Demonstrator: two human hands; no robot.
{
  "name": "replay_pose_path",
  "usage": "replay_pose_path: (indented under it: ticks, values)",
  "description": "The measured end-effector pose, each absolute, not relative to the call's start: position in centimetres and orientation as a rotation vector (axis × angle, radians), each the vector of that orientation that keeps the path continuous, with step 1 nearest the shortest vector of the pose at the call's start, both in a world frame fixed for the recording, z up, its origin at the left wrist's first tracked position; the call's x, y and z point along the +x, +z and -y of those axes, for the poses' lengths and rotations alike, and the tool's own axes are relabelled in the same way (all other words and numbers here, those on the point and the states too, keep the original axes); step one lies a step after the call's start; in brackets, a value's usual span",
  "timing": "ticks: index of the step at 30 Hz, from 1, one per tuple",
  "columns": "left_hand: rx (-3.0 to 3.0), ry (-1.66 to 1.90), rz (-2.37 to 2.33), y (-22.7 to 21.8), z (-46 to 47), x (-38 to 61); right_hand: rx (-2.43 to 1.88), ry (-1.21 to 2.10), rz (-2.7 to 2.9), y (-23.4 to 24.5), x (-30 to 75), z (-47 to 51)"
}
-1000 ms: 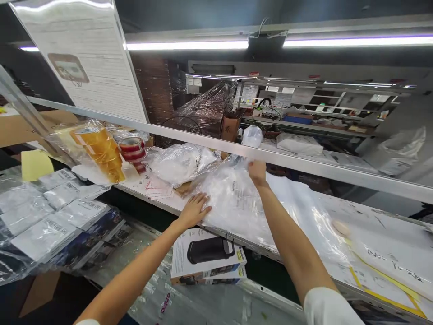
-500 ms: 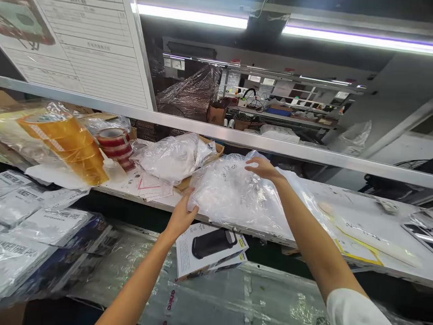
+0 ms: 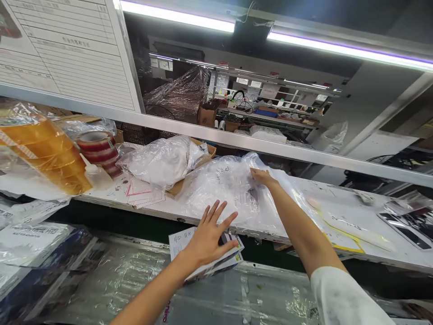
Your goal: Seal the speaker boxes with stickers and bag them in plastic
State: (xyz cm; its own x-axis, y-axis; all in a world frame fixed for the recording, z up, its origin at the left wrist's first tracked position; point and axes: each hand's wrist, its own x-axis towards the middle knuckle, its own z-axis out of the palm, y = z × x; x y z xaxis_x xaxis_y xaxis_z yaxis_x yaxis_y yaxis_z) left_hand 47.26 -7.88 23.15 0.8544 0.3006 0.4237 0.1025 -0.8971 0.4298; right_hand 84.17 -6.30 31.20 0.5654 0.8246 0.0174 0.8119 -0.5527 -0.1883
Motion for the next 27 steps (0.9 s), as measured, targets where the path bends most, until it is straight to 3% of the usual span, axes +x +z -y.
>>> replay_pose_path:
  ticks: [6, 13, 18, 23, 25, 27]
  values:
    - [2.677, 0.497, -0.621, 23.0, 0.8, 55.6, -2.797, 0.295, 1.441, 31.3, 84.2, 8.9]
    - [2.662, 0.328, -0.595, 23.4, -4.2, 57.4, -2.492, 0.308, 1.664, 29.6, 83.2, 13.5]
    - [2.581, 0.485, -0.479, 26.0, -2.5, 54.8, -2.343, 0.141, 1.581, 28.4, 82.8, 14.3]
    - [2.306, 0.654, -0.508, 29.5, 0.5, 48.9, -2.133, 0.042, 1.363, 31.3, 81.5, 16.1]
    - [2.056, 0.669, -0.502, 29.1, 1.2, 44.7, -1.993, 0.058, 1.287, 33.0, 79.9, 19.2]
    - [1.700, 0.607, -0.520, 26.7, 1.6, 39.7, -1.820, 0.274, 1.274, 33.7, 77.9, 23.7]
